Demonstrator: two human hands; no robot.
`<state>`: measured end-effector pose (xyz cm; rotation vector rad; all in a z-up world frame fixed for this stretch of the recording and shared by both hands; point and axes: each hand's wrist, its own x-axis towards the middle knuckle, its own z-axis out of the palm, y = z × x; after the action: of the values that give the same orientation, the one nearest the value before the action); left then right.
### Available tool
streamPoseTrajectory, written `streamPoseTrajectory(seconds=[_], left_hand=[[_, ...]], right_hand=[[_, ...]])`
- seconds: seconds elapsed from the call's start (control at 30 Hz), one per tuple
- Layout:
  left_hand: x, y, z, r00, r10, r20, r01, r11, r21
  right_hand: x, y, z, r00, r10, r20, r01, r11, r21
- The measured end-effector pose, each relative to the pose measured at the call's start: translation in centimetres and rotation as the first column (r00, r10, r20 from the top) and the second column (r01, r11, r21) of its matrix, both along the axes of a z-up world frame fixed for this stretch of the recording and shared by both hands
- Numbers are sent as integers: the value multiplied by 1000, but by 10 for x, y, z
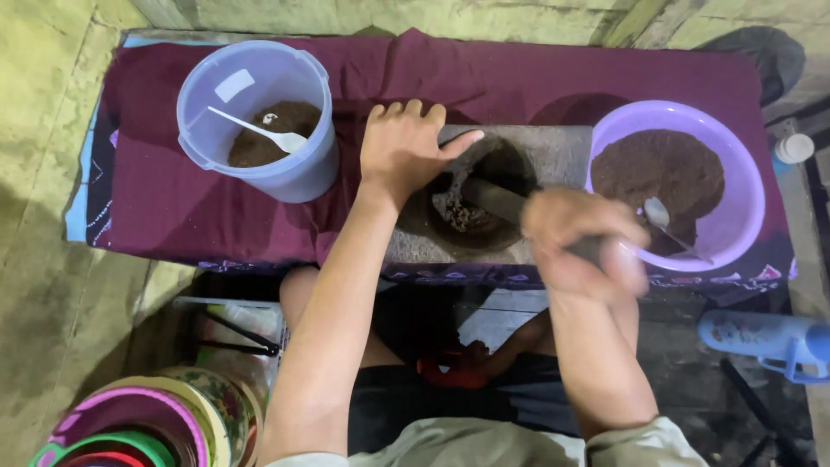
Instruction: The person uses a stone pestle and mortar to grind a dark brown granular substance on a table. They repeatedly press and rotate the pestle, then use a spoon to scrape and transfer the ground material into a purple bowl.
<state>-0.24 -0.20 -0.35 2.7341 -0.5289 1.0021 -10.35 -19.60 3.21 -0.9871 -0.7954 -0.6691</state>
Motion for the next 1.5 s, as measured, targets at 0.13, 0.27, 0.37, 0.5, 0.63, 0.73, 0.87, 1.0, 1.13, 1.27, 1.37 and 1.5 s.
streamPoseTrajectory(seconds=[0.13, 0.27, 0.37, 0.5, 0.63, 0.73, 0.87, 1.0, 1.13, 1.27, 1.37, 1.5], left_hand=[[9, 2, 0, 985, 10, 174, -11, 1000, 4], [9, 1, 2, 999, -3, 33, 2, 1000, 18], [3, 1, -4, 1000, -5, -3, 5, 1000, 9], [6, 1, -4, 989, -1, 148, 0, 1000, 3], [8, 2, 4, 994, 4, 106, -7, 1000, 29], [7, 2, 2, 992, -24, -127, 27, 999, 22], [4, 4, 2, 999, -13, 48, 12, 1000, 23], [3, 4, 8, 988, -8, 154, -1, 998, 61], [7, 6, 13, 988, -76, 137, 70, 996, 48], [5, 9, 7, 969, -51, 242, 21, 992, 128], [4, 9, 11, 973, -22, 228, -9, 991, 134], [7, 11, 3, 983, -18, 182, -6, 991, 133]], right_hand=[[-10, -5, 10, 996, -48, 69, 54, 994, -94], [27, 8, -42, 999, 0, 40, -1, 999, 43], [22, 11, -42, 1000, -5, 23, 4, 999, 36], [32, 10, -46, 999, 9, 50, -11, 1000, 28], [24, 5, -37, 998, 11, 63, -12, 1000, 10], [18, 7, -25, 999, -8, 39, 9, 999, -41], [15, 12, -33, 996, -39, 78, 42, 999, -32], [9, 8, -38, 986, -110, 127, 115, 993, -33], [-9, 5, 13, 994, -62, 85, 61, 998, 18], [-29, 11, 29, 980, -184, 71, 188, 981, -40], [3, 21, -18, 984, -173, 45, 173, 985, 8], [9, 24, -5, 992, -118, -45, 118, 993, -10]])
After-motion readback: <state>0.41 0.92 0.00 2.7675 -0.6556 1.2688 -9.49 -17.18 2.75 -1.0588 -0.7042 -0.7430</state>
